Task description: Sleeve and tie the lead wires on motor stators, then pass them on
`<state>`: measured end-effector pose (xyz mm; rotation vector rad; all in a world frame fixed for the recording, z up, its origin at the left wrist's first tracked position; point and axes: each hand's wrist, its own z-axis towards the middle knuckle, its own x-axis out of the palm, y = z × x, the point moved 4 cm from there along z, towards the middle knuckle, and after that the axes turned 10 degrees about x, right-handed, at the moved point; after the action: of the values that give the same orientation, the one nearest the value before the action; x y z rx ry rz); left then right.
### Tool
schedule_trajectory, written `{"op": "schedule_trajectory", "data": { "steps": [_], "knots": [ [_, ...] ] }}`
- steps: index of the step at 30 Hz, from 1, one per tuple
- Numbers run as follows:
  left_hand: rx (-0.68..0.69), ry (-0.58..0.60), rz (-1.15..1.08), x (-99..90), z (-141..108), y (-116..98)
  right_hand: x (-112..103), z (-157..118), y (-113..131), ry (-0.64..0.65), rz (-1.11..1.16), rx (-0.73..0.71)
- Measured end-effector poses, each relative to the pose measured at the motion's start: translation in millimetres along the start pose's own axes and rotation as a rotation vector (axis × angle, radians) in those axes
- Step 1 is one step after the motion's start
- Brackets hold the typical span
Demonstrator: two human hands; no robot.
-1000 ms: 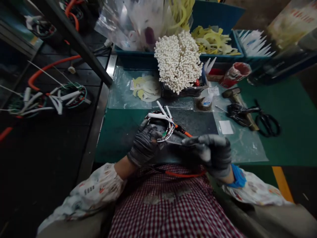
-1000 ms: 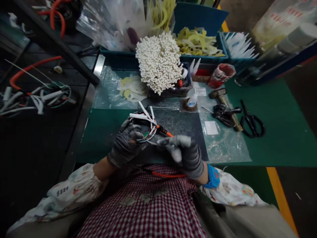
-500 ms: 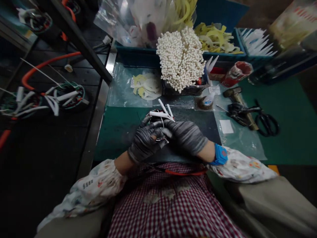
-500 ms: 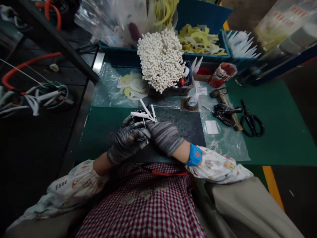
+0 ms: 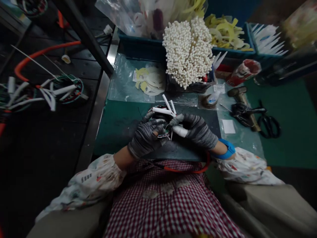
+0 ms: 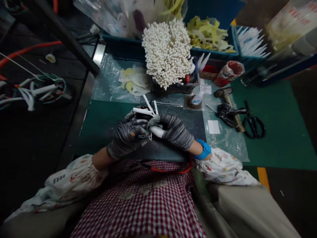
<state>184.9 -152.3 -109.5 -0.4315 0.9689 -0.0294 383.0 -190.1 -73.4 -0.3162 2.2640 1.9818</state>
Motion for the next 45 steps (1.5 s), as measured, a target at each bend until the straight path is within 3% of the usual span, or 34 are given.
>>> {"op": "schedule_trajectory", "data": {
  "steps": [5, 10, 16, 22, 24, 27, 29, 33, 37, 40, 43, 45],
  "knots": [
    [0.024, -0.038, 0.006, 0.2, 0, 1, 4, 0, -5, -0.058, -0.049, 0.013],
    [0.008, -0.007, 0.039, 2.5, -1, 3, 8, -6, -6, -0.058, -0.01, -0.073],
    [-0.032, 0.043, 0.022, 4.7, -1, 4, 4, -4, -8, -0.086, -0.043, -0.004],
    [0.03, -0.051, 0.028, 2.0, -2, 0, 10, -11, -18, 0.079, -0.131, -0.157],
    [0.026, -0.04, 0.015, 3.4, -4, 1, 13, -15, -28, 0.127, -0.17, -0.106],
    [-0.012, 0.006, 0.005, 5.8, -5, 3, 12, -22, -37, 0.059, -0.134, 0.042],
    [-0.035, 0.01, -0.002, 5.9, -4, 3, 14, -27, -31, 0.096, -0.104, 0.06],
    [0.001, -0.06, 0.004, 2.9, 0, -2, 28, -26, -1, 0.306, -0.193, -0.108],
    [0.048, -0.132, 0.051, -1.5, 3, -4, 37, 10, 6, 0.106, -0.389, -0.071],
    [0.075, -0.107, 0.053, -5.5, 5, -2, 31, 36, 2, -0.059, -0.488, -0.124],
    [0.128, 0.005, 0.041, -10.7, 3, 1, 10, 33, -1, -0.32, -0.477, -0.272],
    [0.157, 0.047, 0.129, -16.8, -2, 2, -3, 22, -9, -0.453, -0.429, -0.286]
  ]
}}
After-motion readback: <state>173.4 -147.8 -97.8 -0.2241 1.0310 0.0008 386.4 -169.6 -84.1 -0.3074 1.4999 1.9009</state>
